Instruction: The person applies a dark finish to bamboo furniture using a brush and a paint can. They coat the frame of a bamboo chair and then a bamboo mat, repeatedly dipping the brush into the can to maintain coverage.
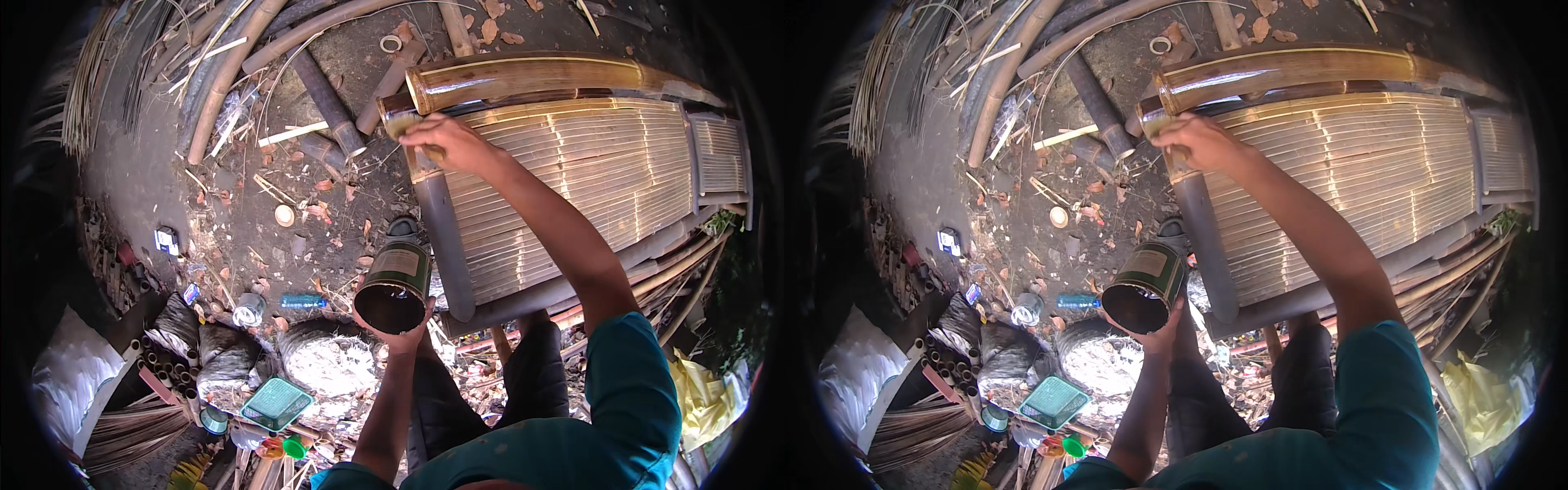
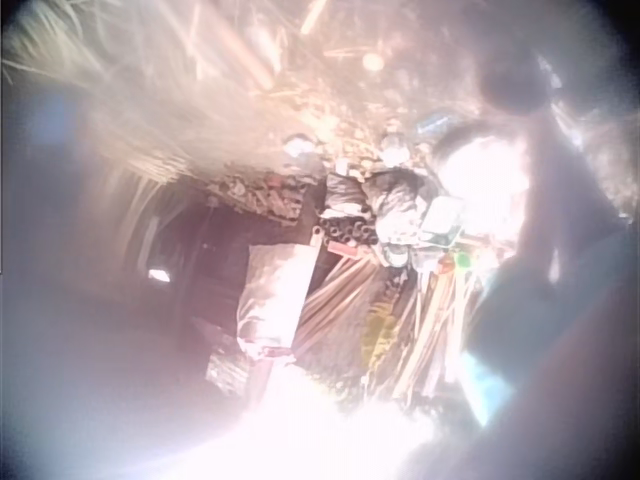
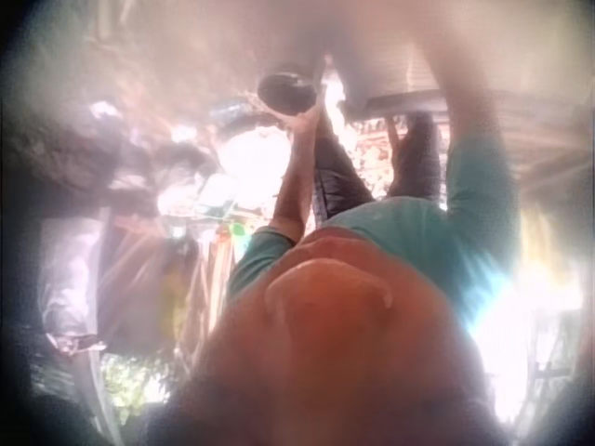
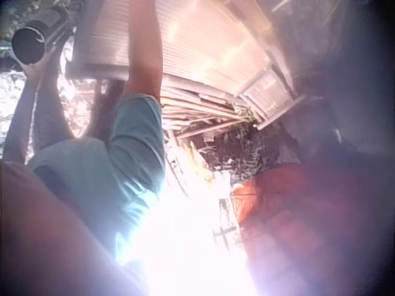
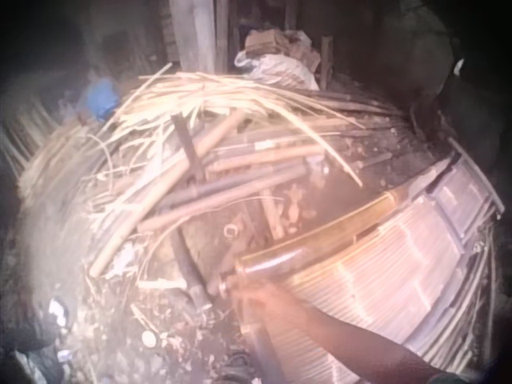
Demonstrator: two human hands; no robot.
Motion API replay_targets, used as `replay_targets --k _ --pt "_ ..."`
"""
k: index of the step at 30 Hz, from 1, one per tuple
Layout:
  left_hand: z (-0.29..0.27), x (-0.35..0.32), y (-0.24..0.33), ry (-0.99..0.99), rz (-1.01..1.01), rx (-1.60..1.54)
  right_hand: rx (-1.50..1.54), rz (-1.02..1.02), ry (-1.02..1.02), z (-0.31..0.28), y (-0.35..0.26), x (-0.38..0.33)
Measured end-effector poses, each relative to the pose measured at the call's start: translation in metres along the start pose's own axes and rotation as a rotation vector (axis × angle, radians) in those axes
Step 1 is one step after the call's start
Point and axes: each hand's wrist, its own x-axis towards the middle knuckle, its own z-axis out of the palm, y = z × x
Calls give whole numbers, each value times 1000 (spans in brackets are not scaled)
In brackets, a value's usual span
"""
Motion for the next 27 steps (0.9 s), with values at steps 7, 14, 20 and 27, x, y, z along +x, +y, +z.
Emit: replay_targets --k 7,14,20,27 --pt "-9 11 11 -25 -16 -30 -567 249 -267 23 -31 58" --pt "-27 14 13 92 9 0 -665 336 -636 73 -56 89" --pt "-34 17 4 132 -6 -64 -718 455 -800 67 -54 101" --pt "-37 9 -8 146 -92 -66 -479 219 -241 20 -28 51"
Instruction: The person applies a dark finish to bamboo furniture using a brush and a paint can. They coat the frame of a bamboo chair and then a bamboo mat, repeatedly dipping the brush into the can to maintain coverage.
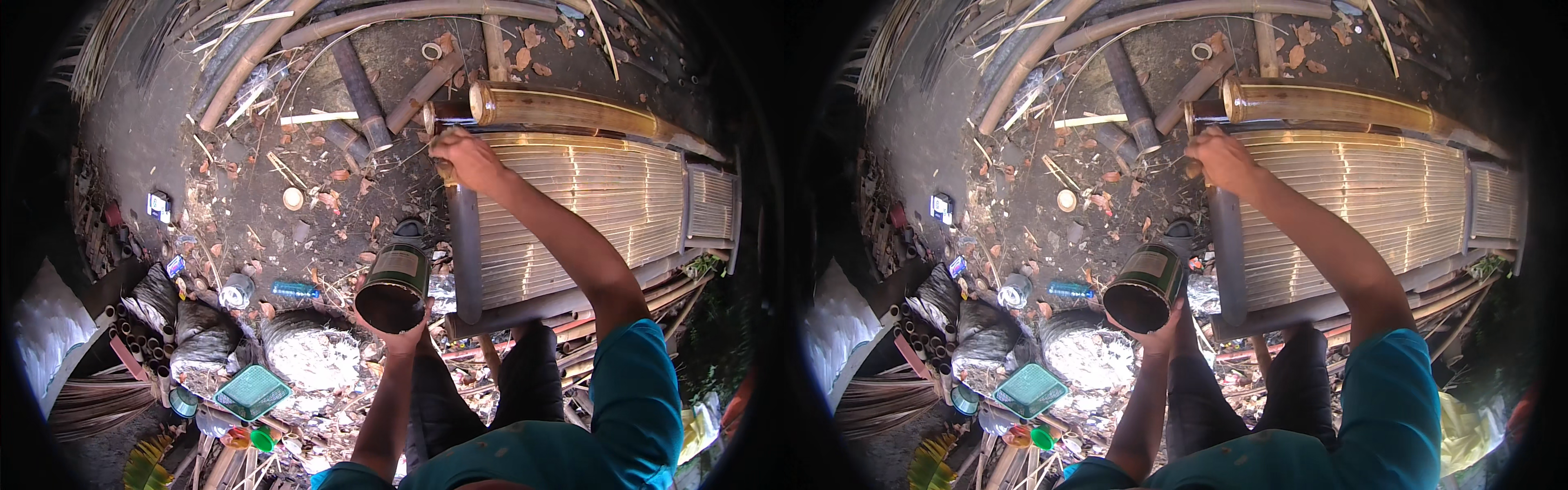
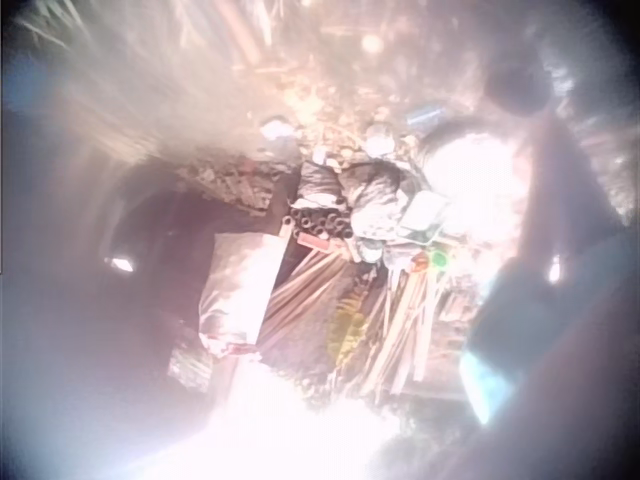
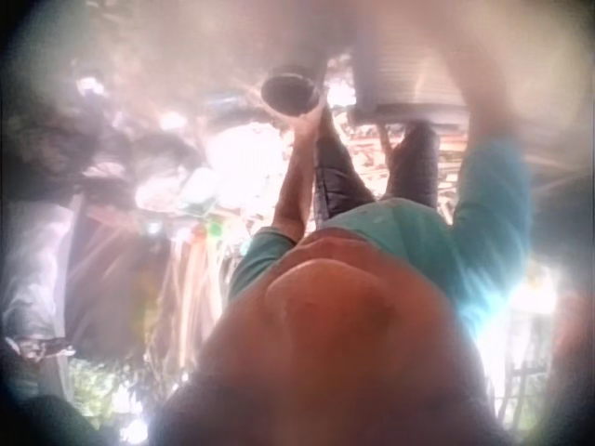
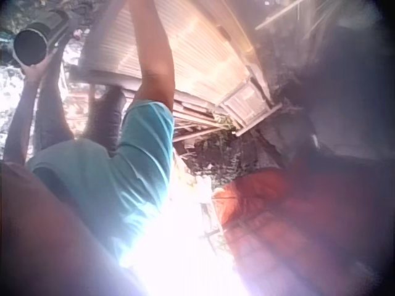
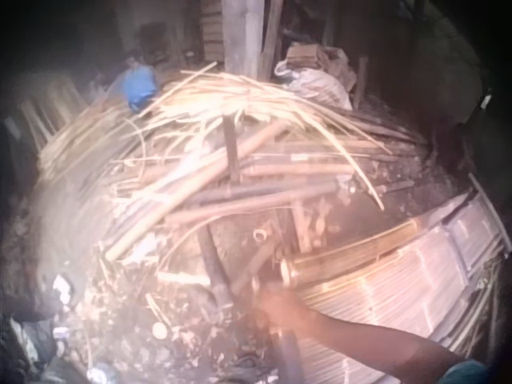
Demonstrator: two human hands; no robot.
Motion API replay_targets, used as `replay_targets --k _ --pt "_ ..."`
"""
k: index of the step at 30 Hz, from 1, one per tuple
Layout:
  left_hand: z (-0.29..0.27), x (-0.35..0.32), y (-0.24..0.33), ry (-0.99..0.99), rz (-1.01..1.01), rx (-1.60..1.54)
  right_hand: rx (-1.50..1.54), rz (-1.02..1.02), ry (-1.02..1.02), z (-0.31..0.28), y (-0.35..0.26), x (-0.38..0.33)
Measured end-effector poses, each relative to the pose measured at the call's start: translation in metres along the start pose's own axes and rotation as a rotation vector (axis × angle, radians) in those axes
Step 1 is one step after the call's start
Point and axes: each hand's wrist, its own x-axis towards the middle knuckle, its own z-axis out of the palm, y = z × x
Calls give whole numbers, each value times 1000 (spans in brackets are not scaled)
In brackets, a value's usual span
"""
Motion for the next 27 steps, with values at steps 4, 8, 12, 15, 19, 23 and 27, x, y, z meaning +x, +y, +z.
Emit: replay_targets --k 4,8,12,15,19,23,27 --pt "-3 8 6 14 3 11 344 77 -386 -13 -49 -57" --pt "0 10 10 -5 39 -39 766 351 -290 -18 -18 -81" --pt "12 19 20 -26 95 -33 1022 376 223 22 -3 -128" --pt "16 10 8 -25 69 -1 1089 361 121 46 8 -182" --pt "20 -3 -6 -81 74 10 971 398 235 6 47 -115" --pt "30 -2 8 -115 18 23 801 448 58 -11 43 -80" --pt "26 -6 -3 -230 54 73 985 247 -434 14 4 -159"
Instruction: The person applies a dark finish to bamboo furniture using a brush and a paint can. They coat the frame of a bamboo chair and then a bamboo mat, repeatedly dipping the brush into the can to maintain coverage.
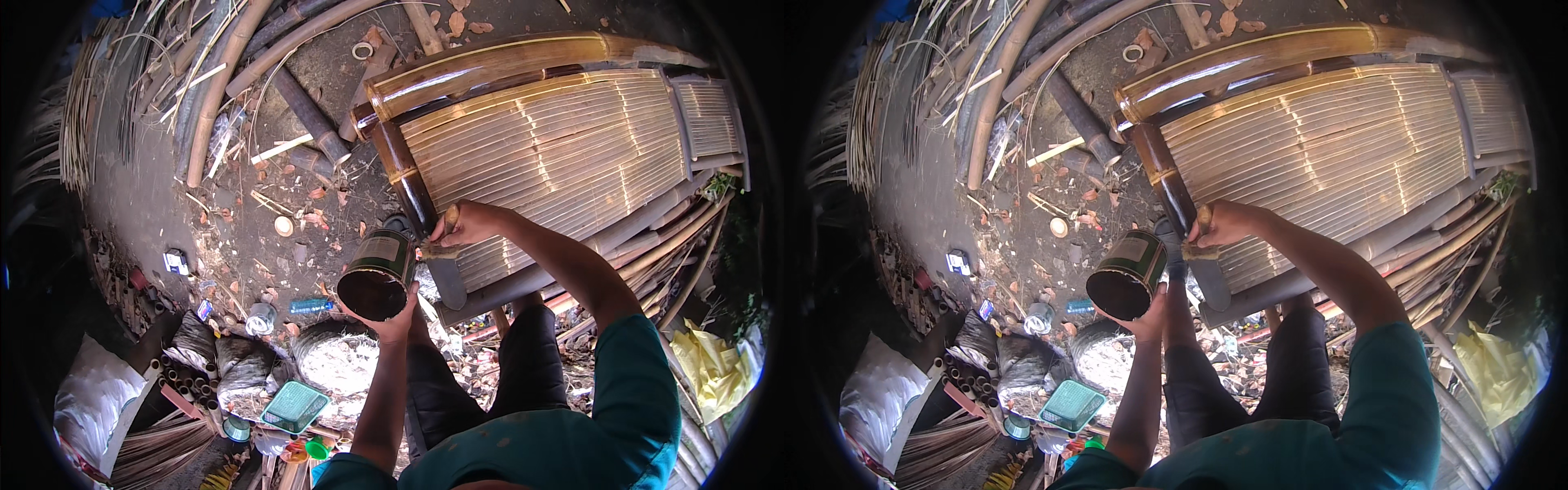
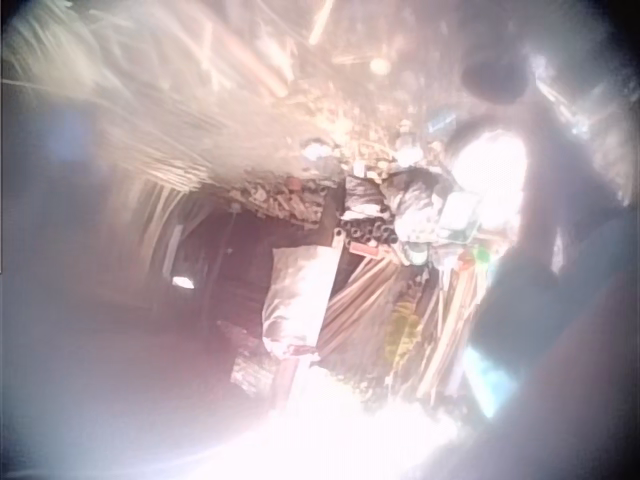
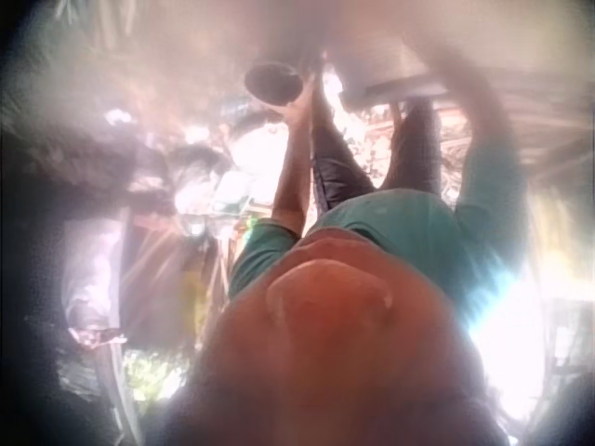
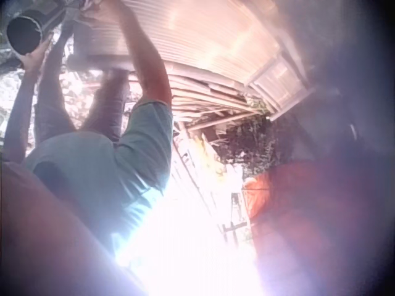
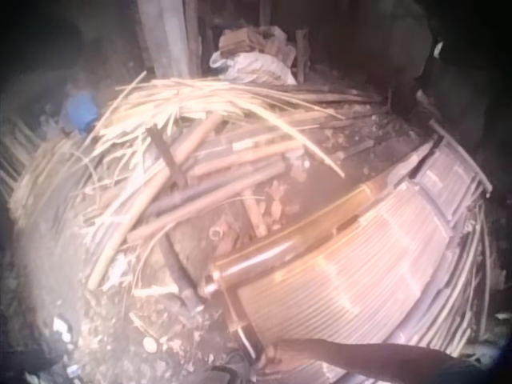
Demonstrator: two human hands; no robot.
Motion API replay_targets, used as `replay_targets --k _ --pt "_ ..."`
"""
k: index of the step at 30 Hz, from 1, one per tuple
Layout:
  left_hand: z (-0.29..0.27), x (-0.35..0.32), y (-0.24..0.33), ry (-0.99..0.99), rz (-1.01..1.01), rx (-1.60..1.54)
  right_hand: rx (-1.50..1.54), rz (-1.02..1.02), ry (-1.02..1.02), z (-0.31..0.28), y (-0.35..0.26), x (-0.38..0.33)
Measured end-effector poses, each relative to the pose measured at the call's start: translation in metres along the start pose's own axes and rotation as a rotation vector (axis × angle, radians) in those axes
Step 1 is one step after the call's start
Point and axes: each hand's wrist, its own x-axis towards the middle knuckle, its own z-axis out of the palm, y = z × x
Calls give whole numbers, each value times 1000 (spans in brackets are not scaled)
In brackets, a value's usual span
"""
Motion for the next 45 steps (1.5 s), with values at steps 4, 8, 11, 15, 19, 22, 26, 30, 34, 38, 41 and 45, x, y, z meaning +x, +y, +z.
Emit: replay_targets --k 4,8,11,15,19,22,26,30,34,38,41,45 --pt "15 9 16 24 92 46 200 -68 693 -71 13 27" --pt "28 10 31 49 10 -15 197 -145 1008 -63 41 38" --pt "36 6 35 68 -24 -92 272 -138 1179 -77 75 -2" --pt "34 16 34 -22 103 -12 -132 426 1946 -171 108 -78" --pt "55 17 26 -40 136 -63 252 -119 1765 -141 91 -23" --pt "64 22 33 -104 76 -42 60 -216 1020 -50 50 32" --pt "85 28 62 -164 45 -8 174 -371 1012 -106 96 21" --pt "106 27 72 -184 77 -63 39 -56 1390 -223 171 -107" --pt "128 26 81 -285 -24 -50 78 367 1889 -318 222 -228" --pt "165 17 108 -295 -210 -63 -105 81 1499 -332 210 -205" --pt "191 18 123 -325 -245 -10 155 -62 1334 -357 213 -219" --pt "225 6 121 -222 -145 -4 -92 406 1744 -417 252 -282"
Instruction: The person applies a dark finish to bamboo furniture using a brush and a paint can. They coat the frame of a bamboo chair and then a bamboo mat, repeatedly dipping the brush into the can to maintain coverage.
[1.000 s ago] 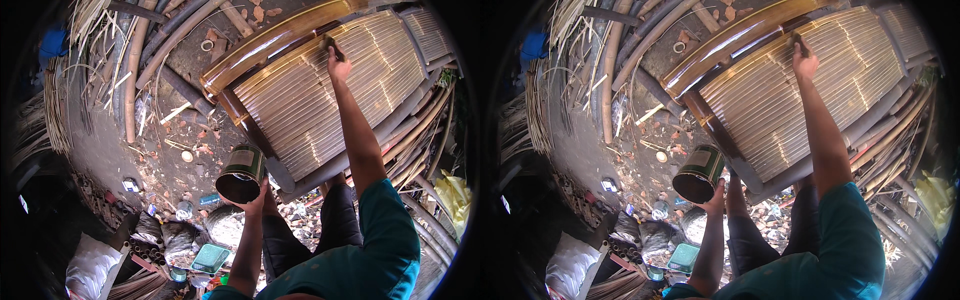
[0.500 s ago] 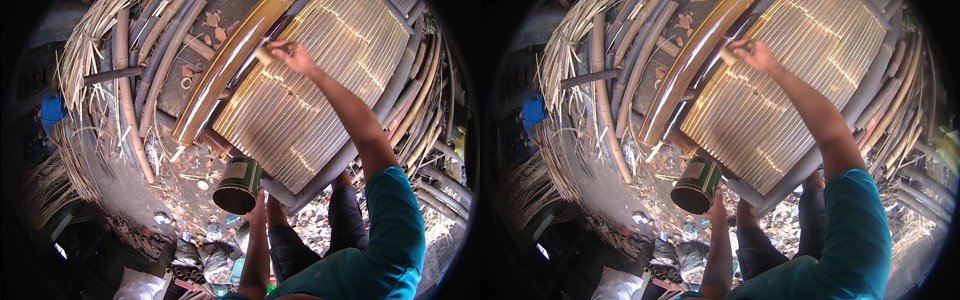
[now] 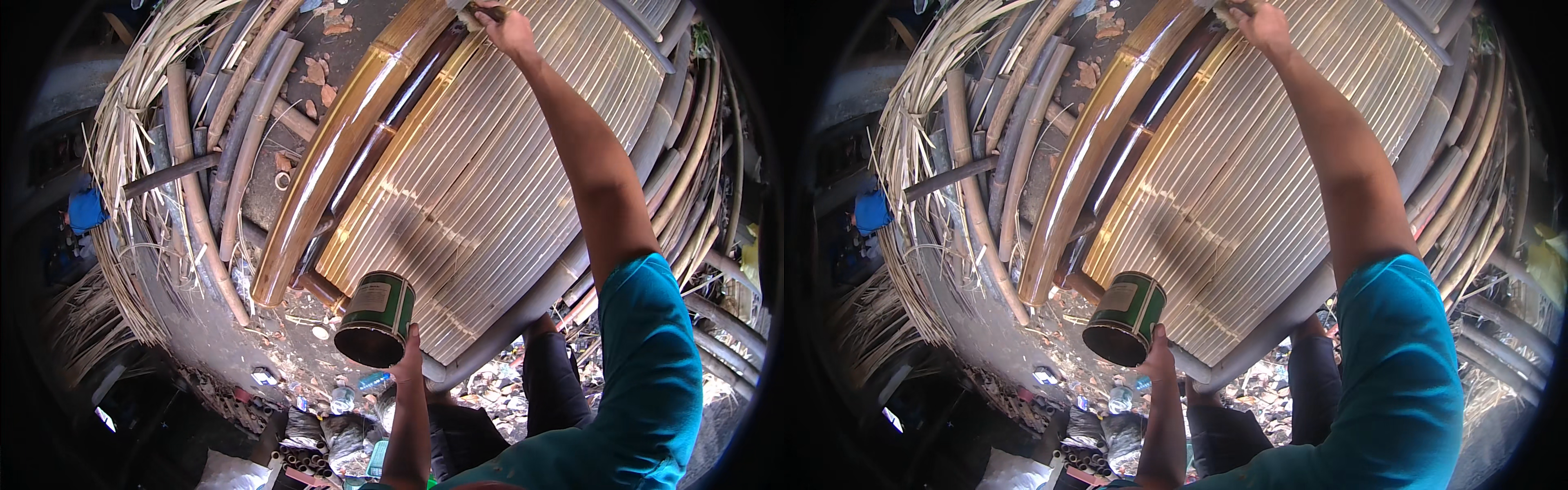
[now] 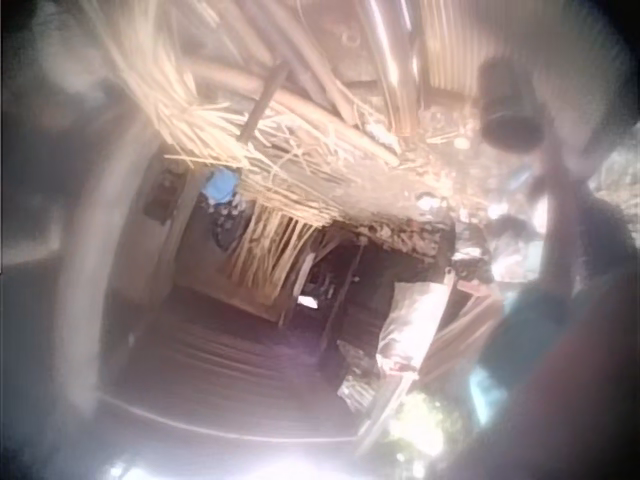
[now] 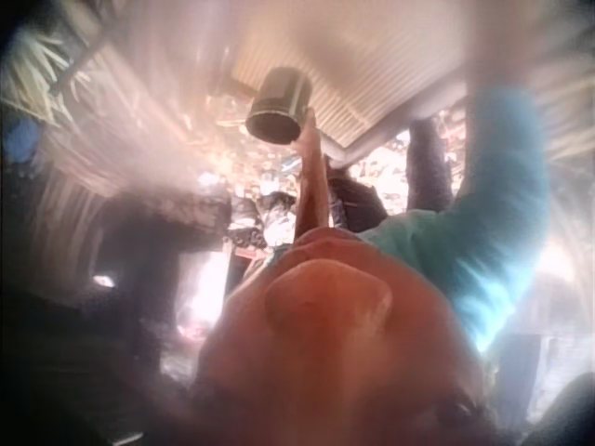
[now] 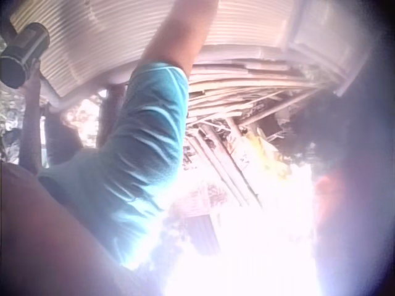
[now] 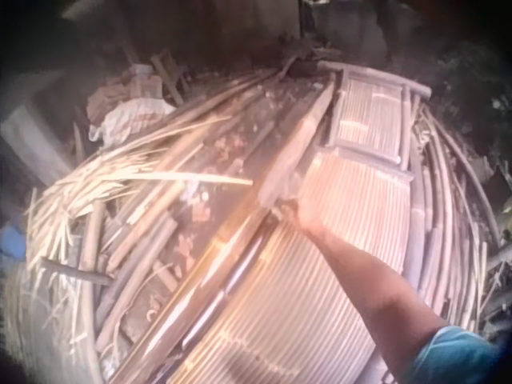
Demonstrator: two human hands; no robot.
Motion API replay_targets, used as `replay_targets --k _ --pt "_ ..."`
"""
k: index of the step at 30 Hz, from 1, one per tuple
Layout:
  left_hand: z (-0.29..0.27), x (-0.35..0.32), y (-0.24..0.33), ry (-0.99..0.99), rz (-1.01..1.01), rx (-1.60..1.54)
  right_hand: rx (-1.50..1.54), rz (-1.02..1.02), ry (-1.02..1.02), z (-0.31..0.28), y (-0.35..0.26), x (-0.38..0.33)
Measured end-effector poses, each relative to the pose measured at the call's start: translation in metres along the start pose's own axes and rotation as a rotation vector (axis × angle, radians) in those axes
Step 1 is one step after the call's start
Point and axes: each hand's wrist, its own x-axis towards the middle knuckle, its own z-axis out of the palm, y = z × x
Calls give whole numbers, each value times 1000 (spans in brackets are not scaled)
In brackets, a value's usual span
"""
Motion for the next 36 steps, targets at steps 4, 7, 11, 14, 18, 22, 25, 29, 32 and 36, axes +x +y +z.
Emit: replay_targets --k 4,7,11,14,18,22,25,29,32,36 --pt "38 5 39 -106 38 26 4 -305 -280 2 5 -21" --pt "60 4 50 -35 114 54 -19 65 -98 -30 22 7" --pt "52 8 50 -38 17 14 72 -23 -518 2 -19 -83" --pt "41 14 55 3 33 19 -42 -239 -949 8 -67 -164" --pt "12 16 25 143 213 -66 461 131 -302 -15 18 -122" --pt "-43 21 -6 163 208 21 189 101 24 14 -48 -194" --pt "-65 25 -13 217 264 -49 521 -104 -282 107 -115 -328" --pt "-108 27 -26 259 261 33 308 -213 -968 144 -200 -437" --pt "-143 17 -58 294 211 3 526 44 -591 137 -195 -396" --pt "-156 19 -63 316 189 -36 373 -61 -501 154 -185 -423"
